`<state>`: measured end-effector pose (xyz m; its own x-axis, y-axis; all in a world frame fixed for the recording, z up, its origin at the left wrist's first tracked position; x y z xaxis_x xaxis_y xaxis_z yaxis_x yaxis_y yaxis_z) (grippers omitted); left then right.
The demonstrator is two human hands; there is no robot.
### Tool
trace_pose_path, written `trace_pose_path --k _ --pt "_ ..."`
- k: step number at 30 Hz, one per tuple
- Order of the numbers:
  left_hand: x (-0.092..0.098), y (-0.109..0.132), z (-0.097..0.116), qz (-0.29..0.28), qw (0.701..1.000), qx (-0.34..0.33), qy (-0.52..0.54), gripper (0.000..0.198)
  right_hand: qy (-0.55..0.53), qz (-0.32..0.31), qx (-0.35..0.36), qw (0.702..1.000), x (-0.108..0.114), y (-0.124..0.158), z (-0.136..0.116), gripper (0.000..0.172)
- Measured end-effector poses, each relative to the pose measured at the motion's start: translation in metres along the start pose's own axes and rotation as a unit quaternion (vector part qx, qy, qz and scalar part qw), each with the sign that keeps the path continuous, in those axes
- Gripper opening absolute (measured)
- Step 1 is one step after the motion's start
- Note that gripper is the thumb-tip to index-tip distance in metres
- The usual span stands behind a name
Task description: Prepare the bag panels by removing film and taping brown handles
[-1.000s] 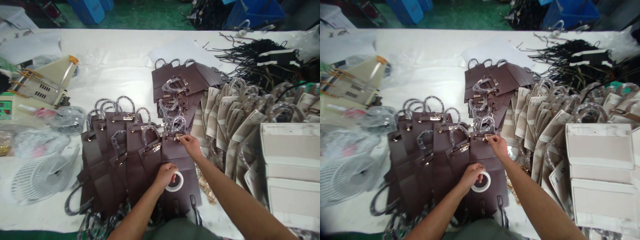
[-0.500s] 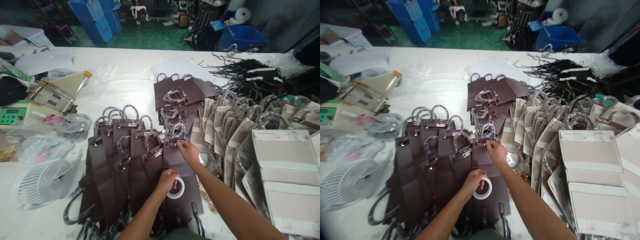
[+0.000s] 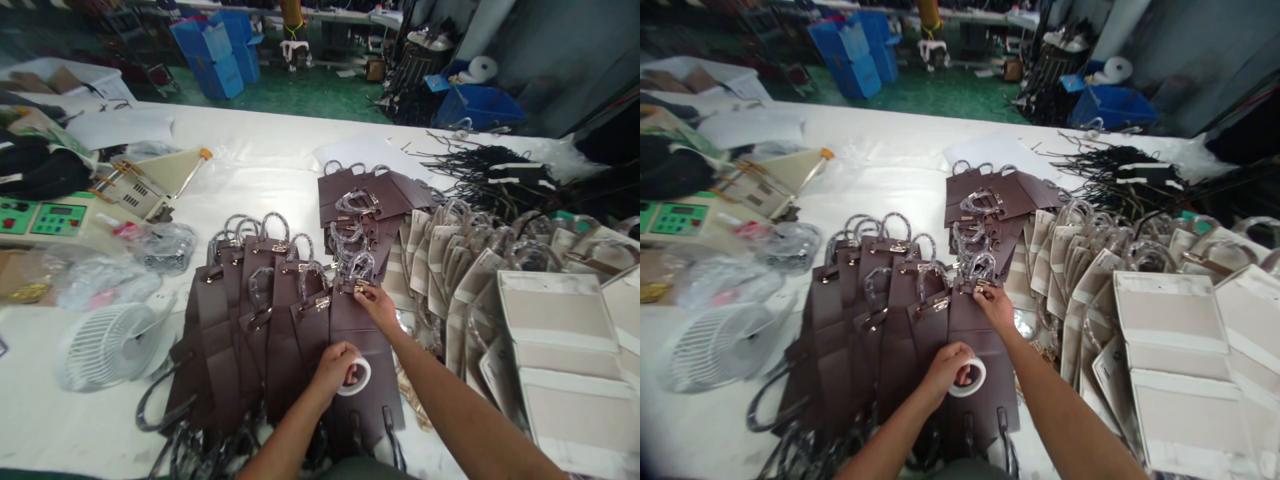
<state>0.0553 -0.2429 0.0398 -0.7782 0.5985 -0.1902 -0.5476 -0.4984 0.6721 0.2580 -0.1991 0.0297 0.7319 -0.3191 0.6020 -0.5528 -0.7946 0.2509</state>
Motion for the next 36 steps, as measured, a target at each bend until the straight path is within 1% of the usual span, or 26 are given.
trace_pose_path --k 2,4,6,8,11,13,15,16,18,21,23,26,29,33,36 --pt "-0.001 0.019 0.004 0.008 1.000 -0.014 -0.008 0.029 -0.032 -0.020 0.007 0.999 0.001 0.009 0.004 0.044" --pt "-0.002 0.038 0.009 0.019 0.999 -0.034 -0.031 0.033 -0.059 -0.054 0.011 0.997 0.003 0.022 0.006 0.036" --pt "-0.004 0.057 0.016 0.026 0.995 -0.069 -0.066 0.036 -0.082 -0.095 0.012 0.992 0.009 0.040 0.004 0.027" --pt "-0.005 0.075 0.025 0.038 0.986 -0.118 -0.109 0.034 -0.097 -0.120 0.008 0.988 0.021 0.063 0.000 0.026" --pt "-0.008 0.099 0.040 0.072 0.964 -0.192 -0.172 0.030 -0.120 -0.130 0.003 0.984 0.047 0.101 -0.014 0.033" --pt "-0.011 0.113 0.050 0.091 0.945 -0.232 -0.213 0.031 -0.159 -0.170 0.002 0.973 0.061 0.126 -0.028 0.036" --pt "-0.016 0.125 0.058 0.101 0.927 -0.260 -0.250 0.032 -0.207 -0.220 0.004 0.953 0.069 0.148 -0.043 0.035" --pt "-0.018 0.130 0.061 0.104 0.919 -0.270 -0.267 0.033 -0.224 -0.232 0.005 0.946 0.071 0.157 -0.050 0.034" --pt "-0.024 0.139 0.065 0.113 0.905 -0.278 -0.301 0.034 -0.232 -0.225 0.017 0.946 0.072 0.171 -0.060 0.029" --pt "-0.028 0.149 0.064 0.134 0.889 -0.270 -0.345 0.036 -0.192 -0.195 0.073 0.959 0.071 0.181 -0.067 0.020" --pt "-0.029 0.152 0.059 0.151 0.882 -0.261 -0.362 0.038 -0.162 -0.192 0.098 0.963 0.071 0.185 -0.069 0.017" --pt "-0.029 0.154 0.050 0.174 0.884 -0.250 -0.355 0.040 -0.154 -0.210 0.082 0.962 0.073 0.189 -0.067 0.014" --pt "-0.028 0.152 0.046 0.189 0.894 -0.237 -0.329 0.032 -0.152 -0.224 0.086 0.959 0.075 0.191 -0.067 0.012" --pt "-0.026 0.147 0.048 0.205 0.899 -0.215 -0.323 0.017 -0.130 -0.226 0.119 0.958 0.075 0.186 -0.067 0.011" --pt "-0.022 0.143 0.053 0.199 0.900 -0.218 -0.321 0.016 -0.135 -0.236 0.111 0.956 0.072 0.176 -0.067 0.013"
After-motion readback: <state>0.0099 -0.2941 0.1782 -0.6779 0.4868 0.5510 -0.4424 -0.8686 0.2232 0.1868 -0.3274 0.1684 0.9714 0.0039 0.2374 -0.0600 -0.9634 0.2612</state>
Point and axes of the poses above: each hand's wrist, its own y-axis away from the middle knuckle, its own x-axis out of the back of the hand, z = x × y, the point moved 2 cm from there along -y, towards the middle knuckle, and after that the axes turned 7 degrees about -y, right-handed, at the moved point
